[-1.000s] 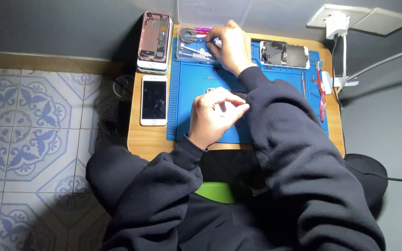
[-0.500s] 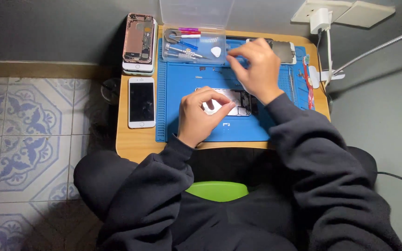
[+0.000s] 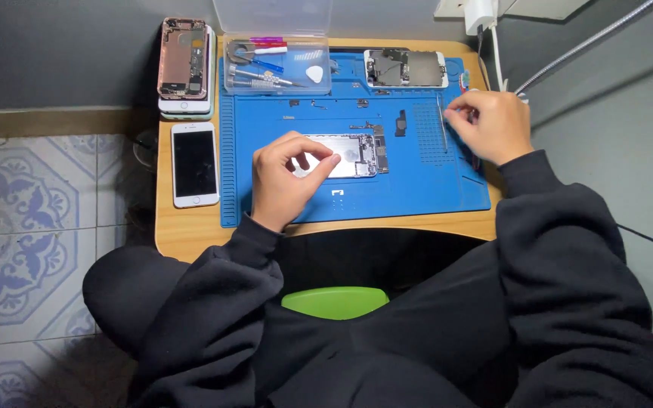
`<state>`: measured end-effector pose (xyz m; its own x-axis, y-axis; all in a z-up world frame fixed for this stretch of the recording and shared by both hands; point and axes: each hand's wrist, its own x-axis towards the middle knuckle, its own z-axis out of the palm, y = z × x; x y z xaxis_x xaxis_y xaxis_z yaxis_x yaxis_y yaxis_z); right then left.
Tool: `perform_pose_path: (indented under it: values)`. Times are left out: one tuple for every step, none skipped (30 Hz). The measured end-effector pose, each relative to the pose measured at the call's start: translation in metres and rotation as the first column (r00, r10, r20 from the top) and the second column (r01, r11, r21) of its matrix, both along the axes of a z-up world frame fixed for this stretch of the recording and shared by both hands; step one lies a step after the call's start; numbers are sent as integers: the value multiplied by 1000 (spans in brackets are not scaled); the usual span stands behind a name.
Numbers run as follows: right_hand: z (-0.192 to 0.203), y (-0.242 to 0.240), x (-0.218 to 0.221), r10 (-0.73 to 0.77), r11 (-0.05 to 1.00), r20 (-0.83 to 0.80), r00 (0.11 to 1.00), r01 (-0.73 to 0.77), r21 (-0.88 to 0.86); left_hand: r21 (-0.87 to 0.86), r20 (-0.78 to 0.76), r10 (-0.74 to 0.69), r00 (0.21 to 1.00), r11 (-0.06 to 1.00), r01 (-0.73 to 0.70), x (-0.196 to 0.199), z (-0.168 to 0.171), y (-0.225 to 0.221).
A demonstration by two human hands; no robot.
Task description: The person is disassembling a smartphone, carefully removing internal components like the battery and logic board using precision tools.
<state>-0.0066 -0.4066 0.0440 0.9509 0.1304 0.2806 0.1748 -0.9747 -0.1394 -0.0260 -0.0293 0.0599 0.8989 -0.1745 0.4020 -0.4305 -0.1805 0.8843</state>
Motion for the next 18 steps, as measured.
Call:
perform_pose_path:
  values:
    - [-1, 7, 1, -31, 999, -17, 999, 31, -26, 1, -4, 3, 1000, 1000, -3, 0, 0, -1]
    - [-3, 14, 4, -60, 997, -32, 998, 59, -53, 3, -7, 8, 1000, 1000, -8, 0, 0, -1]
    - [-2, 16, 6, -62, 997, -31, 998, 60, -54, 2, -6, 6, 1000, 1000, -6, 1, -1, -2]
    - [-3, 20, 7, -85, 994, -101, 991, 77, -83, 6, -5, -1, 1000, 1000, 1, 0, -2, -2]
    - [-3, 24, 8, -110, 989, -170, 979, 92, -112, 10, -4, -7, 1000, 1000, 7, 0, -2, -1]
    - [-7, 25, 9, -108, 990, -170, 980, 90, -109, 12, -4, -5, 1000, 1000, 5, 0, -3, -1]
    - [-10, 26, 10, -130, 988, -200, 971, 109, -109, 17, -2, -4, 1000, 1000, 4, 0, -4, -1]
    - [-12, 26, 11, -151, 986, -229, 962, 129, -110, 21, 1, -3, 1000, 1000, 3, -1, -4, -2]
    - [-18, 21, 13, -150, 986, -228, 962, 128, -109, 22, 2, -2, 1000, 1000, 2, -1, -4, -2]
    - [-25, 16, 15, -152, 985, -233, 960, 128, -114, 24, 6, -10, 1000, 1000, 10, 0, -5, -2]
    - [-31, 12, 18, -154, 985, -239, 959, 128, -119, 26, 10, -17, 1000, 1000, 17, 0, -5, -2]
    - [-25, 15, 16, -151, 985, -241, 959, 124, -121, 24, 8, -14, 1000, 1000, 13, -1, -6, -3]
    - [-19, 18, 14, -132, 989, -242, 961, 112, -97, 22, 4, -17, 1000, 1000, 17, -1, -7, -4]
    - [-15, 21, 11, -115, 992, -244, 963, 101, -70, 23, -1, -23, 1000, 999, 23, -2, -7, -5]
    - [-9, 23, 7, -114, 993, -247, 962, 99, -69, 24, -4, -21, 1000, 999, 21, -2, -8, -5]
    - [-3, 24, 3, -20, 997, -128, 992, 30, 76, 18, 2, -30, 1000, 999, 30, -2, -9, -5]
    - [4, 26, 0, 57, 976, 6, 998, -57, 210, 11, 8, -38, 999, 999, 38, -1, -10, -5]
    - [5, 27, 1, 59, 976, 4, 998, -59, 210, 11, 5, -36, 999, 999, 35, -1, -9, -5]
